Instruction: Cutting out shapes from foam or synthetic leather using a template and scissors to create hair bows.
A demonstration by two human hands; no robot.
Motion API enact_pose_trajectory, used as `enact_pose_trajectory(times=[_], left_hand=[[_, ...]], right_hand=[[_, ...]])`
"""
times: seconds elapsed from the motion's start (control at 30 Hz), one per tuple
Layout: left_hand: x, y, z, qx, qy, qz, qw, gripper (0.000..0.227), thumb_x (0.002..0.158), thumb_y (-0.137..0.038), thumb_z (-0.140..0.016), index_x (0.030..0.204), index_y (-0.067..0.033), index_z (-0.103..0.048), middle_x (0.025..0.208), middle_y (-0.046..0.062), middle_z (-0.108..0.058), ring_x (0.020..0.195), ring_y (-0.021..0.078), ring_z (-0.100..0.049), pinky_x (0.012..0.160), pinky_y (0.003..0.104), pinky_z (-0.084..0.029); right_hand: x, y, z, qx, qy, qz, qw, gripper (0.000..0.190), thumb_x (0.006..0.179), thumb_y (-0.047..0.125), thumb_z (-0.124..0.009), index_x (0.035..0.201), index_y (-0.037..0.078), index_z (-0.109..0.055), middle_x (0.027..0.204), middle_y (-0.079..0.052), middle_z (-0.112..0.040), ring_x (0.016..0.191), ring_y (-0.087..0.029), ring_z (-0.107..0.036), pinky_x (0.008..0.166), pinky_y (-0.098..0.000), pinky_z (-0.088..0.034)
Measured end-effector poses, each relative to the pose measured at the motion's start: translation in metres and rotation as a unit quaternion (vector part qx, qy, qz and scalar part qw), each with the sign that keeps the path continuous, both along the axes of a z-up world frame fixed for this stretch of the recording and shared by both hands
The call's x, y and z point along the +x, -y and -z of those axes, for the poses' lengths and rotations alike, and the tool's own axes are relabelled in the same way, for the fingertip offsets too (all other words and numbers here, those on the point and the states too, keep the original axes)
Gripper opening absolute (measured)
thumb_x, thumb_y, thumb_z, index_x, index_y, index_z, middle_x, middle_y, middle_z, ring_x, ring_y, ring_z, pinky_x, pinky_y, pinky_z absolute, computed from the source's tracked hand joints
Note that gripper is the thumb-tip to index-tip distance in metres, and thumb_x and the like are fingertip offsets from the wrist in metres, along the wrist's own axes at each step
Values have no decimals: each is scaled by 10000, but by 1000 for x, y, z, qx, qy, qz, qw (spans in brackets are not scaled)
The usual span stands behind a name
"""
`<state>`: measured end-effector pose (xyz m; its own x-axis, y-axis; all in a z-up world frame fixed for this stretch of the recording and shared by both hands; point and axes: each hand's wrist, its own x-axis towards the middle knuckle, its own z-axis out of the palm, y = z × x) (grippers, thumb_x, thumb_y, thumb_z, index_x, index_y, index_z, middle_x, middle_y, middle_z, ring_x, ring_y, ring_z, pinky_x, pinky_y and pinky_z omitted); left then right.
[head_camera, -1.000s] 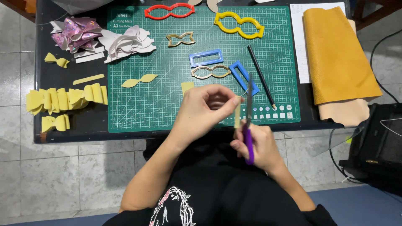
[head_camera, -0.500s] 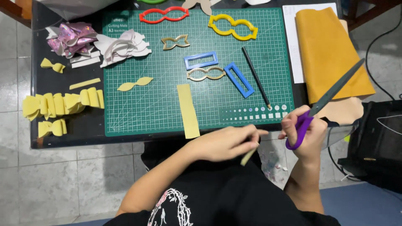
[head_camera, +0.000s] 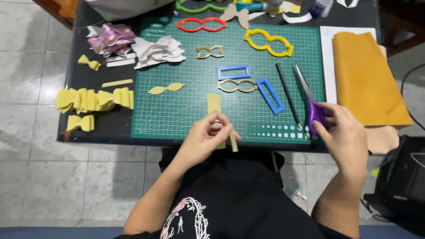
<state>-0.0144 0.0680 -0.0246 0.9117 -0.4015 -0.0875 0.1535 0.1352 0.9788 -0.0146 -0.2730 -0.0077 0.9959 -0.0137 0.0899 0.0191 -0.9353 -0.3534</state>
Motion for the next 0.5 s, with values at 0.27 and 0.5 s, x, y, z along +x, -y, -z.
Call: enact_pose_trajectory(times=[0.27, 0.5], left_hand=[[28, -107, -32, 271, 141, -213, 928, 116, 1020, -230, -580, 1045, -140, -648, 929, 13, -738, 806, 131, -677, 717, 264, -504], [122, -259, -6, 666, 351, -208, 624, 121, 1060, -211, -781, 1052, -102, -730, 1081, 140, -550, 1055, 384, -493, 829, 544, -418]], right_hand=[[-7, 1, 7, -106, 68, -28, 992, 395, 995, 214, -798, 1373, 128, -724, 1273, -40, -746, 1054, -170, -717, 740, -327, -541], [-23, -12, 12, 50, 196, -53, 978, 330, 1136, -15, -816, 1417, -114, -673, 1278, -238, -742, 964, -302, -724, 795, -344, -558]])
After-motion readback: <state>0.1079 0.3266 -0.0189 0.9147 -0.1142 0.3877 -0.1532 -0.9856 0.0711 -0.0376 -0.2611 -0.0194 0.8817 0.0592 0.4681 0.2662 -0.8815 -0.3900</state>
